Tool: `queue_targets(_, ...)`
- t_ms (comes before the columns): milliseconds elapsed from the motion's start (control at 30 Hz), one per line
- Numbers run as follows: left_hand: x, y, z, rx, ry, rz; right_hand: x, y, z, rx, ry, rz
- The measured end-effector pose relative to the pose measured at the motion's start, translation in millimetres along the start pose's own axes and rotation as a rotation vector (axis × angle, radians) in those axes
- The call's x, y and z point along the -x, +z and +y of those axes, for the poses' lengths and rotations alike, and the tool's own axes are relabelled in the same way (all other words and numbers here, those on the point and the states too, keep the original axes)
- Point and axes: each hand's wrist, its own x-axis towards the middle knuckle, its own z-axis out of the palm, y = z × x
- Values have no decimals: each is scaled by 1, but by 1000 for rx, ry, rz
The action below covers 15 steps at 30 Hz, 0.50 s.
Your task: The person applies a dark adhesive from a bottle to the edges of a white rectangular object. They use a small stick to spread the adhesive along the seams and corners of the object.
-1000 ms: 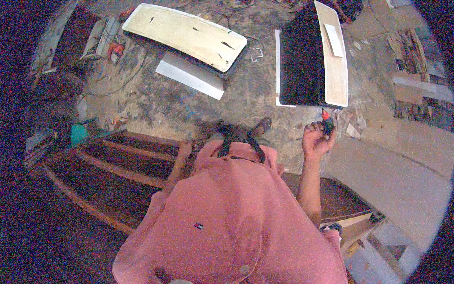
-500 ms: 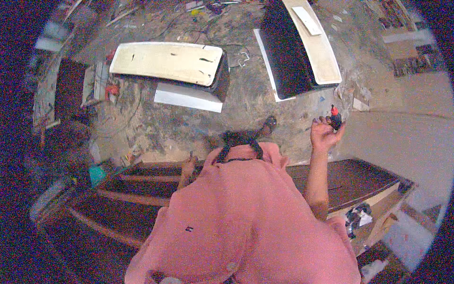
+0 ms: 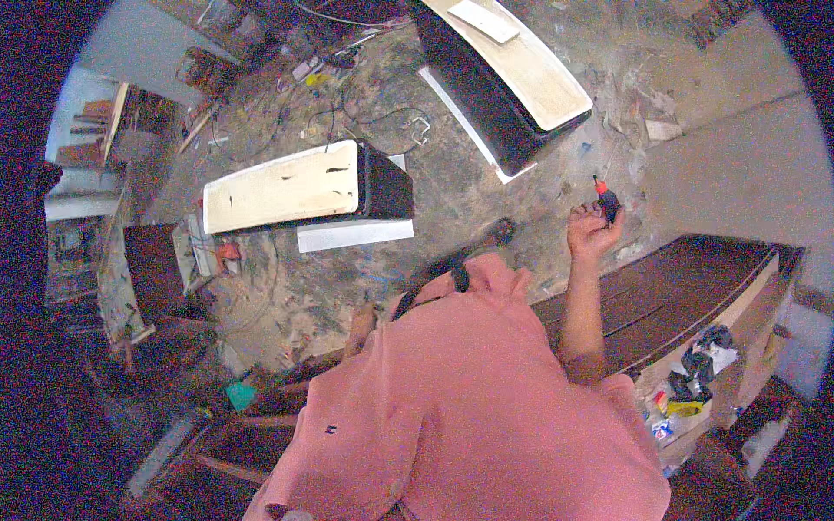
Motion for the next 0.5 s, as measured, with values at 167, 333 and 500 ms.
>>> queue_targets(167,-14,37,106,-334,342,13,-34,-29,-23,15,61,-4)
queue_targets(333,-22,75,199,-410,304,-96,-58,-59,-46,-7,-16,179)
queue_targets(500,-17,105,272,-383,336,-216,-68,-64,-83,-29,-48,213)
